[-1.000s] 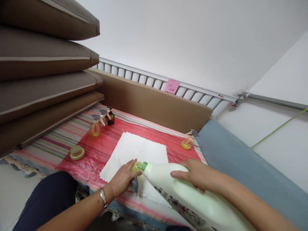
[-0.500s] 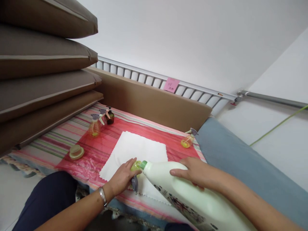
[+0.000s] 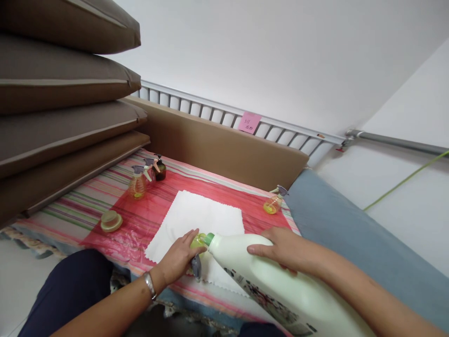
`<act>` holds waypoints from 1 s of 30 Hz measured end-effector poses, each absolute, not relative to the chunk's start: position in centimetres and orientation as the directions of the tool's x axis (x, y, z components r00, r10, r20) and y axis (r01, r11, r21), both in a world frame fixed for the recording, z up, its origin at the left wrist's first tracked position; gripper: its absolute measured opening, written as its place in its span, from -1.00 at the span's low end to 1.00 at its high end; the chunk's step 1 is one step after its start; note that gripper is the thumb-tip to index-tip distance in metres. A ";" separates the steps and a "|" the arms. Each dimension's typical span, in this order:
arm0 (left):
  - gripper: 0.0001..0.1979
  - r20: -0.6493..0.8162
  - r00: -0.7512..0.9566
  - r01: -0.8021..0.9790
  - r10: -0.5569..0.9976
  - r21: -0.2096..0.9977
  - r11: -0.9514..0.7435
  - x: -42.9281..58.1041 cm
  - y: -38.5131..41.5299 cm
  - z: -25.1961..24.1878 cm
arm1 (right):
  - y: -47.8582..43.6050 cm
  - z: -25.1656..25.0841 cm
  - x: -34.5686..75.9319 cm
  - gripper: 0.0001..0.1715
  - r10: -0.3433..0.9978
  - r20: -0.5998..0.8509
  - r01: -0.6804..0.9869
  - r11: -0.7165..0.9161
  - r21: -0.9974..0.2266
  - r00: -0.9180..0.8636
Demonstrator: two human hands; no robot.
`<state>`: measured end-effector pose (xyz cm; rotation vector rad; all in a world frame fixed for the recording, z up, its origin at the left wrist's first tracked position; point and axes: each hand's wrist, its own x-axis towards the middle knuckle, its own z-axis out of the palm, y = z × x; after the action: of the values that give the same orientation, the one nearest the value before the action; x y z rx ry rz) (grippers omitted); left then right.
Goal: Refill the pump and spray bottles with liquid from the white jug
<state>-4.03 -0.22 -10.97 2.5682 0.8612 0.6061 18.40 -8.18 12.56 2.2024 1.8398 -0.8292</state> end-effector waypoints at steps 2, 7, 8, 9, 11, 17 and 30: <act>-0.52 0.278 0.721 0.479 0.634 0.461 -0.747 -4.1 -0.2 -10.9 | -8.1 12.6 18.4 -0.47 0.858 -0.506 0.945 -0.234 -0.228 0.090; -0.53 0.277 0.720 0.477 0.637 0.469 -0.743 -4.1 -0.3 -10.8 | -8.2 12.3 18.8 -0.48 0.857 -0.511 0.938 -0.229 -0.259 0.068; -0.52 0.276 0.721 0.475 0.636 0.472 -0.743 -4.1 -0.3 -10.8 | -8.3 12.1 19.0 -0.48 0.859 -0.508 0.937 -0.223 -0.267 0.060; -0.53 0.276 0.721 0.473 0.635 0.475 -0.742 -4.1 -0.3 -10.8 | -8.4 12.0 19.1 -0.49 0.863 -0.502 0.937 -0.217 -0.274 0.053; -0.55 0.277 0.717 0.473 0.639 0.480 -0.739 -4.2 -0.2 -10.8 | -8.6 11.7 19.3 -0.49 0.871 -0.489 0.936 -0.214 -0.278 0.054; -0.52 0.309 0.701 0.464 0.642 0.487 -0.740 -4.4 -0.1 -10.8 | -9.3 10.2 19.7 -0.49 0.894 -0.443 0.915 -0.229 -0.330 0.064; -0.39 0.292 0.702 0.464 0.650 0.505 -0.728 -4.7 0.1 -10.6 | -11.9 7.0 22.8 -0.49 0.955 -0.134 0.801 -0.294 -0.521 0.263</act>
<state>-4.73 0.07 -10.65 2.5156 0.8641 0.6462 22.76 -11.89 7.05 2.7544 2.0156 -0.7706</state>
